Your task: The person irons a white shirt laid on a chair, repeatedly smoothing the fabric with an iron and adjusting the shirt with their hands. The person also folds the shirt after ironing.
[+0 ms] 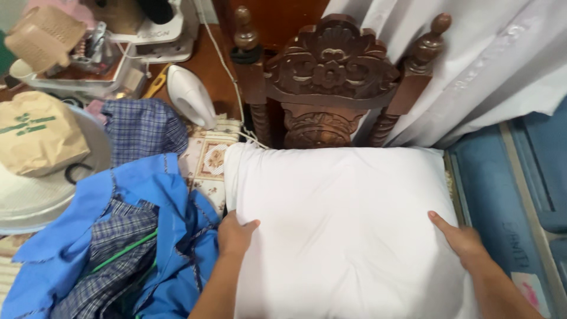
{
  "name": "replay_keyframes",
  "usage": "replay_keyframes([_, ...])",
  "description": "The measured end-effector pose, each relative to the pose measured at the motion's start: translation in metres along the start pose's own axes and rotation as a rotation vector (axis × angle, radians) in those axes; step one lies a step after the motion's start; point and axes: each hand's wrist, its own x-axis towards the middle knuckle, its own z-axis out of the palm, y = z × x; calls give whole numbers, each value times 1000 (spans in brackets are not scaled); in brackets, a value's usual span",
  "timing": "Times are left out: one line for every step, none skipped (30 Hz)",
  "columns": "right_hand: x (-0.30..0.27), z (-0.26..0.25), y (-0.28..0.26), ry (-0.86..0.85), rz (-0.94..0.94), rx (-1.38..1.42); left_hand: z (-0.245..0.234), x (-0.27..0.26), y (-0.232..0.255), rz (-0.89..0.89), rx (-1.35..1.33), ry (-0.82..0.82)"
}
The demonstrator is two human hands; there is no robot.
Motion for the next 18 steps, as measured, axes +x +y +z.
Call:
replay_keyframes([-4, 1, -4, 63, -43, -46, 1, -3, 2, 10, 28, 40])
replay_keyframes([-9, 3, -9, 132, -95, -118, 2, -4, 3, 22, 57, 79])
replay_keyframes([-16, 3, -12, 201, -147, -190, 1, -4, 2, 35, 87, 117])
replay_keyframes([-22, 0, -13, 274, -197, -261, 0, -1, 1, 1, 85, 97])
replay_keyframes([-27, -3, -14, 272, -210, -265, 1, 3, -2, -33, 83, 78])
replay_keyframes([-32, -8, -14, 275, -219, -271, 4, 8, -5, -65, 80, 53])
replay_keyframes([-35, -11, -14, 278, -228, -276, 8, 15, -10, -93, 61, 15])
replay_keyframes([-37, -15, -15, 235, -201, -184, 12, 23, -15, -119, 42, -27])
replay_keyframes([-37, -18, -15, 192, -176, -92, 16, 32, -22, -145, 24, -69])
replay_keyframes([-37, -24, -12, 154, -145, -1, 22, 41, -27, -55, -29, -33])
replay_keyframes([-35, -28, -11, 97, -104, 1, 29, 51, -31, 33, -84, 3])
replay_keyframes([-32, -32, -10, 42, -61, 4, 36, 59, -34, 123, -142, 37])
replay_keyframes([-31, -37, -8, -13, -19, 8, 39, 66, -38, 81, -231, 9])
replay_keyframes([-30, -40, -7, -109, -18, 39, 38, 75, -40, 38, -318, -17])
replay_keyframes([-29, -43, -8, -205, -18, 71, 35, 85, -41, -6, -405, -43])
replay_keyframes([-29, -44, -10, -305, -22, 103, 30, 95, -41, -21, -491, -46])
replay_keyframes([-30, -44, -14, -312, -32, 108, 23, 105, -39, -36, -576, -48])
replay_keyframes([-32, -42, -21, -322, -42, 111, 14, 114, -38, -54, -660, -48])
